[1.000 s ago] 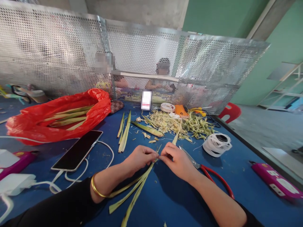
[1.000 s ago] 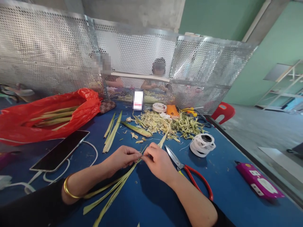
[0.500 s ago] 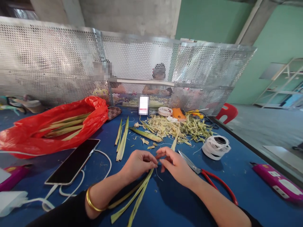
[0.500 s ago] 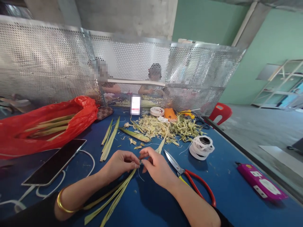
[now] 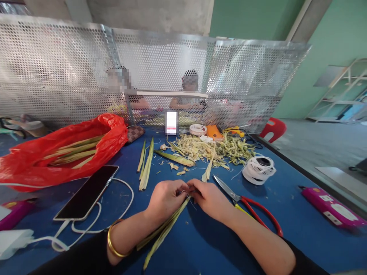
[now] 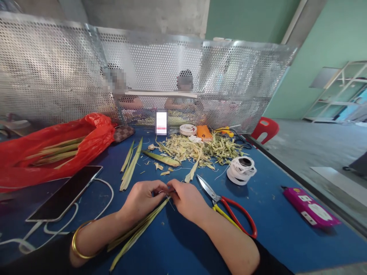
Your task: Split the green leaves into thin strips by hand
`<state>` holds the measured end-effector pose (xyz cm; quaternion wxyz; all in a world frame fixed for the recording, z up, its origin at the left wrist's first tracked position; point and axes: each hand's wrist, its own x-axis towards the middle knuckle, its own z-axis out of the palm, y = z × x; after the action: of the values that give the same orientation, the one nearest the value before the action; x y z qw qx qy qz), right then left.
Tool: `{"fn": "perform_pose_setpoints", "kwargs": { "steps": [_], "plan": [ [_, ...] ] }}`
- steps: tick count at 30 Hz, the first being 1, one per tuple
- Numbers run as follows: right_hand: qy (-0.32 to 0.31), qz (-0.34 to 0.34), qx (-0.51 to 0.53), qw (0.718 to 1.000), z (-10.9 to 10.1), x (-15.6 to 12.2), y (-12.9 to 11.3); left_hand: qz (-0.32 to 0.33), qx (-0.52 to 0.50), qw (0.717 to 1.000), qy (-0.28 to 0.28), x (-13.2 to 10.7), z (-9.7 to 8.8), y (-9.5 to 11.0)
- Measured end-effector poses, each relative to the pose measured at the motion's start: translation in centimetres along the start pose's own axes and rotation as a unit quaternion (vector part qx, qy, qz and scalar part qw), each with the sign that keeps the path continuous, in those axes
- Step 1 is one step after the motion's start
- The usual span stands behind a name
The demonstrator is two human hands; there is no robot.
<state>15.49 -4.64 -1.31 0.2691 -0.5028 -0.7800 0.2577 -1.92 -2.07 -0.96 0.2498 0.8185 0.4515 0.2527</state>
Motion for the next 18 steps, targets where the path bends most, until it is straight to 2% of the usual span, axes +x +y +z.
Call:
{"fn": "perform_pose_setpoints", "kwargs": {
  "steps": [6, 11, 18],
  "plan": [
    [-0.014, 0.001, 0.002, 1.000, -0.15, -0.06, -0.08, 0.055, 0.099, 0.993, 0.031, 0.07, 0.47, -0.49],
    [-0.012, -0.003, 0.051, 0.999, -0.14, -0.03, -0.16, 0.130, 0.212, 0.967, 0.060, 0.05, 0.92, -0.94],
    [0.009, 0.046, 0.174, 0.984, 0.21, 0.38, 0.29, 0.220, 0.182, 0.951, 0.118, 0.12, 0.53, -0.82]
  ]
}}
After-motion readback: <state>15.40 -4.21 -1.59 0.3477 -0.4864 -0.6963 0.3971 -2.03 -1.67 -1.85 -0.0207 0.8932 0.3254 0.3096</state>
